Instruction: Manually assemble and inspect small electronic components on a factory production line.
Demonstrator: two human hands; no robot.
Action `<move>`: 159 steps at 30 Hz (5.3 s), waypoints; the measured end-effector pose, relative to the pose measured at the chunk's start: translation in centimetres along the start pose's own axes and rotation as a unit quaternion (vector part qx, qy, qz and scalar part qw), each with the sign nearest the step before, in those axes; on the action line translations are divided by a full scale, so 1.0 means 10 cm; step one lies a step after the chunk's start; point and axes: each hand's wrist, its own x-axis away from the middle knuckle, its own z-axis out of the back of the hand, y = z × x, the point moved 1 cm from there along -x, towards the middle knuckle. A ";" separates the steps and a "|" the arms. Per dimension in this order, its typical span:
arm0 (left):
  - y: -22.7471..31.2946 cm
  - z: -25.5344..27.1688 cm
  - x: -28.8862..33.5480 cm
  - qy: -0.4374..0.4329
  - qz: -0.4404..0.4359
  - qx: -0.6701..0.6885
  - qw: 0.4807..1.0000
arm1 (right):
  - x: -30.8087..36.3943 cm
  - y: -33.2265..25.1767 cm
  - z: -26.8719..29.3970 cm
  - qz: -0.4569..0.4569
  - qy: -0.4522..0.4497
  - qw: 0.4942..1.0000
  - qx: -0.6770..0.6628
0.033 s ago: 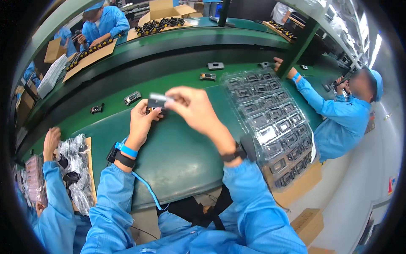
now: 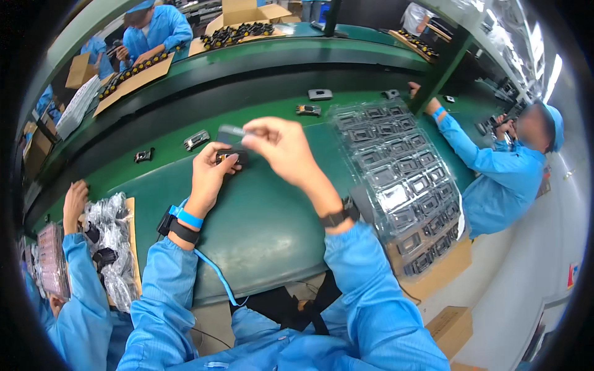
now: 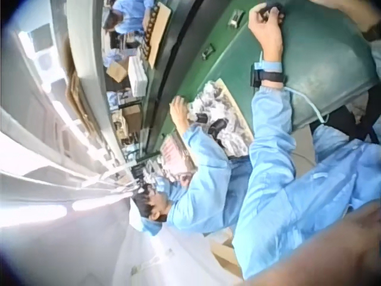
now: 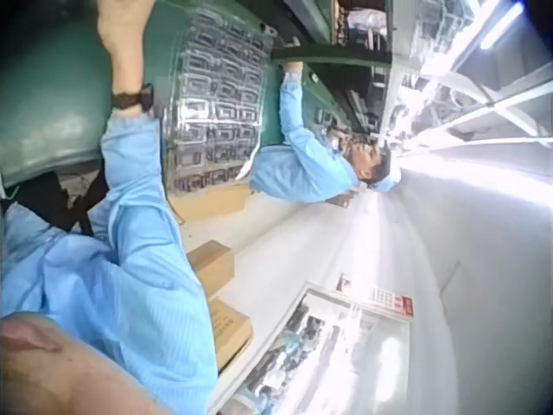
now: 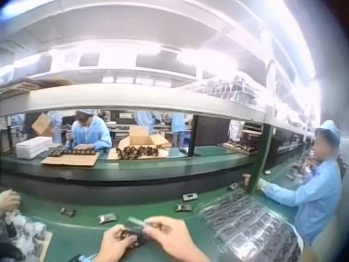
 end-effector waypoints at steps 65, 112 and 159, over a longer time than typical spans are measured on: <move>-0.06 0.00 -0.05 0.040 0.028 0.062 0.997 | -1.10 1.17 0.94 0.082 0.226 0.613 0.752; 0.06 0.02 0.02 0.074 -0.011 0.064 0.995 | -0.11 0.91 -0.32 -0.074 0.006 0.994 -0.080; -0.05 0.06 -0.04 0.033 -0.039 0.017 0.999 | 2.32 -1.04 0.83 -0.285 -0.077 0.955 -0.028</move>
